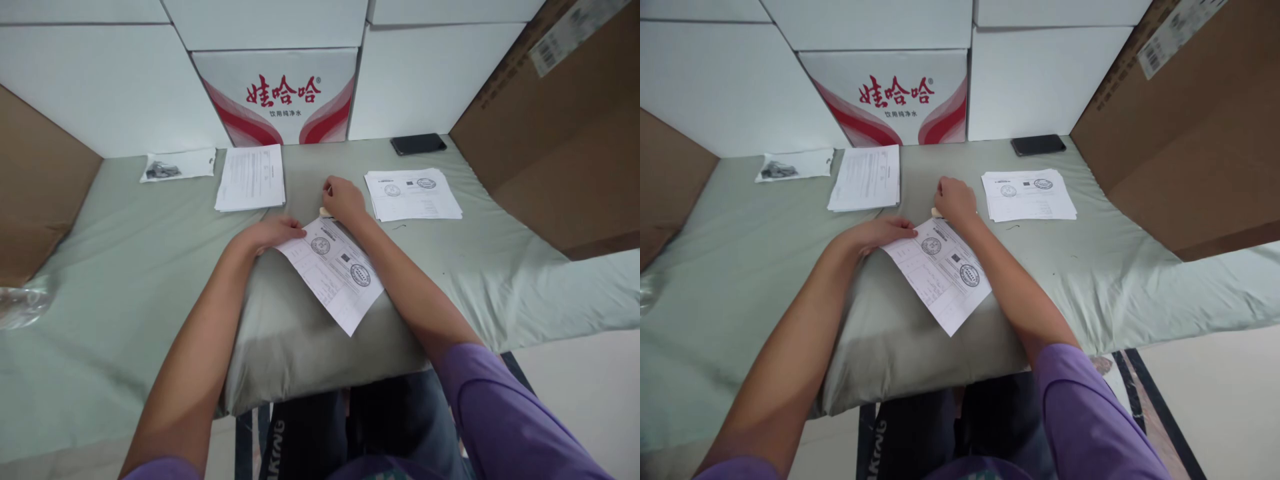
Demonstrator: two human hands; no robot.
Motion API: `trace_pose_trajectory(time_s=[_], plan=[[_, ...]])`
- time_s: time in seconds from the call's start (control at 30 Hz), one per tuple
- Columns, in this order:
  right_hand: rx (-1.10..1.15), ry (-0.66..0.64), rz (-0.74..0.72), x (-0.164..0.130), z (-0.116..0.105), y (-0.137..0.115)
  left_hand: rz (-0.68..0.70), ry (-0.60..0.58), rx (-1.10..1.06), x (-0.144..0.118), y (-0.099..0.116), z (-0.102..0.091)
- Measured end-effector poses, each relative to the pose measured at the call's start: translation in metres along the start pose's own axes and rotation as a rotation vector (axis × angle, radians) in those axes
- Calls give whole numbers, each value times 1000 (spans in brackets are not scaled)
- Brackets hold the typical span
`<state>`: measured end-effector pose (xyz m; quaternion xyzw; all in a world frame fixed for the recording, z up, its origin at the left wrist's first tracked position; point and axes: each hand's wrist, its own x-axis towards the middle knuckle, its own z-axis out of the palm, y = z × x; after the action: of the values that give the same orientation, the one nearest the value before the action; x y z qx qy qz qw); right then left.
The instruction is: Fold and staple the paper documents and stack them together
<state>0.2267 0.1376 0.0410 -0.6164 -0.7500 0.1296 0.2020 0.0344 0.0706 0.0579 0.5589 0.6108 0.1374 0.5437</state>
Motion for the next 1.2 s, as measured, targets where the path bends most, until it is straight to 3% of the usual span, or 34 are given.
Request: trace_pose_trajectory(time_s=[0.53,1.0,1.2], plan=[[-105,-27,22,2,3,-6,-5,-22,21,0,2,0],[-252,-192,-42,-1,1,-18,26,-2,70,1,5,2],[-271,-179,-34,-6,-1,-23,23,-15,77,2,4,2]])
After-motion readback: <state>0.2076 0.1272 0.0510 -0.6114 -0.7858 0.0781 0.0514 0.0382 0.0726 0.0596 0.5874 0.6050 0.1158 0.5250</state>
